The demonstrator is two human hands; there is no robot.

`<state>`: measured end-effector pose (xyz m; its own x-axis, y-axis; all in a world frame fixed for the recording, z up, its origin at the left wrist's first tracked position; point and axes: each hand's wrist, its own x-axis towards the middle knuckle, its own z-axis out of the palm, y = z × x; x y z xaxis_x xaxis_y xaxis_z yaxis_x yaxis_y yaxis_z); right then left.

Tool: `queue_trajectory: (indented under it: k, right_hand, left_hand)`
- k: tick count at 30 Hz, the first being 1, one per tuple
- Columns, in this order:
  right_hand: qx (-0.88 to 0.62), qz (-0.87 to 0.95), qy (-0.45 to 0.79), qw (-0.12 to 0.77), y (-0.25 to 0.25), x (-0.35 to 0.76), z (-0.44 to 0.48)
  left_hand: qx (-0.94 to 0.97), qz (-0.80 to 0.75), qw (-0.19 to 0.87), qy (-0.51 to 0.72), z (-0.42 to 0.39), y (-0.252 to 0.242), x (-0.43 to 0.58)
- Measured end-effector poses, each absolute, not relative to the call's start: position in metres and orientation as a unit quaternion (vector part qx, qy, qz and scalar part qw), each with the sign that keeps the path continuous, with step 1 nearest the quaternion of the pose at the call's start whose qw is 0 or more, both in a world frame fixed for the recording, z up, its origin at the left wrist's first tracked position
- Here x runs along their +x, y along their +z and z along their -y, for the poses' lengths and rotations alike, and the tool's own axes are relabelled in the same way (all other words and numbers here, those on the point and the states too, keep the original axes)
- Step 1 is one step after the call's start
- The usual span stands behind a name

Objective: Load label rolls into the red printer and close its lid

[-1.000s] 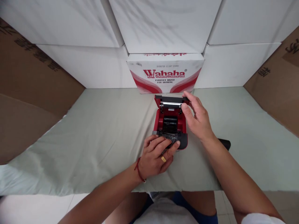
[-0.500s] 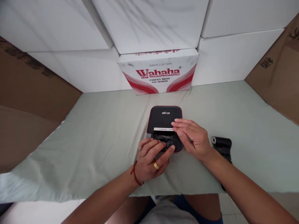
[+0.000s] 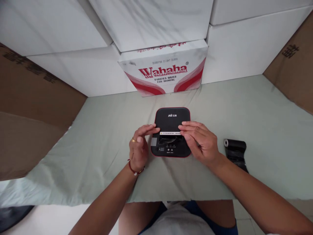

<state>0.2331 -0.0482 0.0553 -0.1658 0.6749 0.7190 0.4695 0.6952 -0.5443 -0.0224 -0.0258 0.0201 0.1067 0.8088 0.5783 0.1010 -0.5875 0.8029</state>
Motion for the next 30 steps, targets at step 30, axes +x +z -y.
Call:
queue_trajectory:
  k: [30]
  right_hand:
    - [-0.274,0.843,-0.029,0.462,0.069,0.236,0.067]
  left_hand:
    - [0.504,-0.291,0.635,0.508,0.01,-0.001,-0.01]
